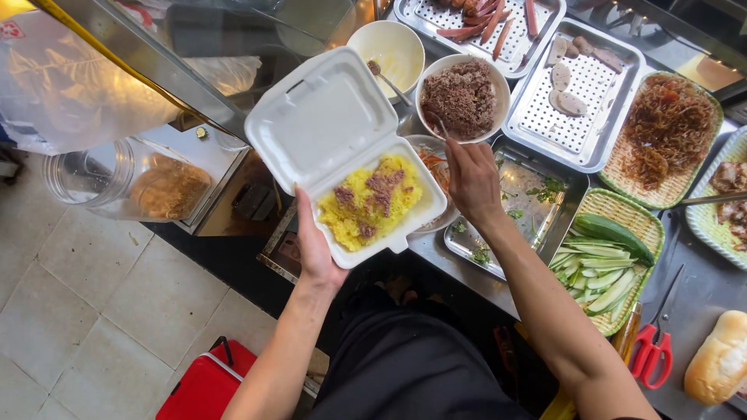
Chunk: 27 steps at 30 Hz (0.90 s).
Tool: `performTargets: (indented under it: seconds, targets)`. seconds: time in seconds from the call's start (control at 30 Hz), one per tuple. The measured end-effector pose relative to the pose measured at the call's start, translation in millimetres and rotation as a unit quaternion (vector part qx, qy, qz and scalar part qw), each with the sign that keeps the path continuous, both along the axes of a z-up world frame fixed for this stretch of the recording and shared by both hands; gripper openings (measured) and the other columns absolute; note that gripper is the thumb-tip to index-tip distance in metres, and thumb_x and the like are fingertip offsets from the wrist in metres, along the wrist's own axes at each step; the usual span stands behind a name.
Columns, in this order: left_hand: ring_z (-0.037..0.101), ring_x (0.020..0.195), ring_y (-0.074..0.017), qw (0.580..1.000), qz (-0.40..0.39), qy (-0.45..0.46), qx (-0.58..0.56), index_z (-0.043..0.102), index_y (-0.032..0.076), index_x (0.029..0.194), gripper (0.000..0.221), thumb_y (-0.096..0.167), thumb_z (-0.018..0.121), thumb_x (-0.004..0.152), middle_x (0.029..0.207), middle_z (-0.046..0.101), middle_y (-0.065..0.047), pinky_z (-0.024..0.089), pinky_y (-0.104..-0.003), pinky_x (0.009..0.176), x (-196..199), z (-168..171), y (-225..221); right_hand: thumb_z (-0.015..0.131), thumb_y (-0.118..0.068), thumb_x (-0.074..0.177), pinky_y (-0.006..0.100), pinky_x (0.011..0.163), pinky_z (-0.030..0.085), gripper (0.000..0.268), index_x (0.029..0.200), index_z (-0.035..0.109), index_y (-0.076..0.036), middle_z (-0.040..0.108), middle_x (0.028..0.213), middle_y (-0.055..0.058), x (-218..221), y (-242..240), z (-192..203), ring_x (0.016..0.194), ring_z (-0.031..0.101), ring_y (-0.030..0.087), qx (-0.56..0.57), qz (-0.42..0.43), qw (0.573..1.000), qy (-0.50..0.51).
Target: Prepare a takeout food box by adding rice, various meats, and vegetables.
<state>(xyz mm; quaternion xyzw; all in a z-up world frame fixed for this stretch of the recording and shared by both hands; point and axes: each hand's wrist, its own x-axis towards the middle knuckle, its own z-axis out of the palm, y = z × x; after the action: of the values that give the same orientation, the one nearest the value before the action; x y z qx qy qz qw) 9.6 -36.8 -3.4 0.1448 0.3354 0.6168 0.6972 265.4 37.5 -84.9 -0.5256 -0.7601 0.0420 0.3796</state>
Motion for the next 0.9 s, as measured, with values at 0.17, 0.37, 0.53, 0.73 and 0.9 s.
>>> performTargets:
  seconds: [0.17,0.37,0.53,0.73,0.9]
  targets:
    - [0.05,0.141,-0.0281,1.0,-0.011,-0.02,0.0,0.036,0.003,0.157,0.076,0.059,0.035,0.104,0.156,0.048,-0.014,0.043,-0.042,0.117,-4,4,9,0.066,-0.011,0.103,0.04,0.079,0.051,0.02,0.117,0.073,0.001,0.069,0.094,0.013,37,0,18,0.086,0.061,0.028,-0.06,0.041,0.996,-0.051]
    - [0.049,0.142,-0.0283,1.0,-0.015,-0.017,-0.001,0.036,0.003,0.156,0.077,0.059,0.036,0.104,0.156,0.048,-0.014,0.043,-0.043,0.117,0,0,19,0.06,-0.016,0.108,0.037,0.075,0.051,0.025,0.119,0.075,0.001,0.07,0.091,0.014,50,-4,38,0.083,0.066,0.024,-0.183,-0.012,0.981,0.061]
    - [0.048,0.143,-0.0283,1.0,0.0,0.019,0.002,0.035,0.002,0.157,0.079,0.06,0.036,0.104,0.157,0.046,-0.015,0.042,-0.042,0.117,2,-9,24,0.055,-0.025,0.112,0.027,0.074,0.051,0.031,0.125,0.074,-0.004,0.076,0.094,0.011,54,3,-1,0.083,0.063,0.014,-0.281,-0.077,0.908,0.3]
    - [0.046,0.144,-0.0286,0.999,0.0,0.05,-0.011,0.029,0.004,0.158,0.082,0.063,0.033,0.102,0.158,0.043,-0.015,0.043,-0.042,0.117,7,-4,25,0.053,-0.027,0.107,0.031,0.059,0.047,0.036,0.126,0.074,-0.005,0.075,0.095,0.009,28,4,18,0.069,0.062,0.015,-0.257,-0.068,0.951,0.154]
    - [0.045,0.146,-0.0294,0.998,0.013,0.068,0.011,0.028,0.004,0.159,0.084,0.065,0.031,0.101,0.159,0.042,-0.016,0.042,-0.043,0.119,9,-14,26,0.061,-0.02,0.109,0.022,0.069,0.045,0.033,0.123,0.073,0.007,0.071,0.091,0.007,59,0,-34,0.075,0.057,0.009,-0.281,-0.074,0.767,0.571]
